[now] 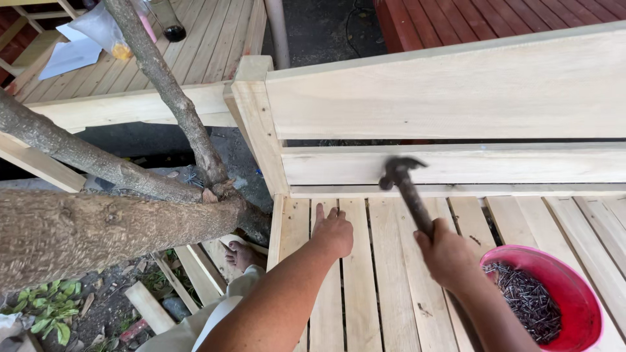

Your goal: The person hammers nails into a wooden frame using a hammer. They repeatedly pick nails from a pink container and drive them into the wood to secure the structure.

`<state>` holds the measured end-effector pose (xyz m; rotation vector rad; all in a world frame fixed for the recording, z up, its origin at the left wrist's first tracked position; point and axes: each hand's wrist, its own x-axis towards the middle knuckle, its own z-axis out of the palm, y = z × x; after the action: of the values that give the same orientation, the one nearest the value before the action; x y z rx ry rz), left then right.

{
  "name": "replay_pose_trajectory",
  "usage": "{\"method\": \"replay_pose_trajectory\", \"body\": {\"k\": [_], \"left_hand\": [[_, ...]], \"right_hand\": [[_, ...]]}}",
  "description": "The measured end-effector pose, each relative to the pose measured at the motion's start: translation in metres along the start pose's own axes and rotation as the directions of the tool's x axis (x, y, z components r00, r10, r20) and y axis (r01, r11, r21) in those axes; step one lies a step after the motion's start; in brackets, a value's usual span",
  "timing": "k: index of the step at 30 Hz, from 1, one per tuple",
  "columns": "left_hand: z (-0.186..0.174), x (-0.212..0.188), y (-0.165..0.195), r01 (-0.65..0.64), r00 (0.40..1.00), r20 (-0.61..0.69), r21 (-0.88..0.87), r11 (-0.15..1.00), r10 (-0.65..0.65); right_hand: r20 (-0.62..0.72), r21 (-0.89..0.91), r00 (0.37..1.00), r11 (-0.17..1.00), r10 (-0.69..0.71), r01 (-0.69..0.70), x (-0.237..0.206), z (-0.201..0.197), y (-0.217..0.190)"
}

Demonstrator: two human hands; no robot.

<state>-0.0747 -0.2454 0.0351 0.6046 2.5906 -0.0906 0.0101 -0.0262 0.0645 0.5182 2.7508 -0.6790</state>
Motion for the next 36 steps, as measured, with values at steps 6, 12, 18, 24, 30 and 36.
{"method": "replay_pose_trajectory", "body": {"k": [6,12,18,24,30,36], "left_hand": [[-0.004,0.000,0.000,-0.035,0.995,-0.094,0.029,0.999,0.038],[0.007,-0.002,-0.004,-0.006,0.998,-0.058,0.045,0.999,0.009],[0.007,0.005,0.000,0.008,0.999,-0.047,-0.005,1.000,-0.008],[0.008,0.004,0.004,-0.012,0.998,-0.060,0.013,1.000,0.013],[0.008,0.003,-0.006,0.006,0.999,-0.037,0.004,1.000,-0.006],[0.002,0.013,0.004,-0.006,0.997,-0.075,-0.024,1.000,0.004]], "right_hand": [[0.104,0.046,0.991,0.995,0.079,-0.084,0.008,0.016,-0.010],[-0.030,0.039,1.000,0.999,0.000,0.001,0.005,0.005,0.017],[-0.116,-0.065,0.991,0.996,-0.071,0.064,0.028,0.038,0.022],[0.082,0.045,0.991,0.993,0.103,-0.107,0.012,0.016,0.003],[-0.052,0.032,0.998,0.999,0.022,-0.020,-0.007,-0.002,0.010],[-0.212,-0.049,0.977,0.998,-0.035,0.025,0.034,0.067,0.023]]}}
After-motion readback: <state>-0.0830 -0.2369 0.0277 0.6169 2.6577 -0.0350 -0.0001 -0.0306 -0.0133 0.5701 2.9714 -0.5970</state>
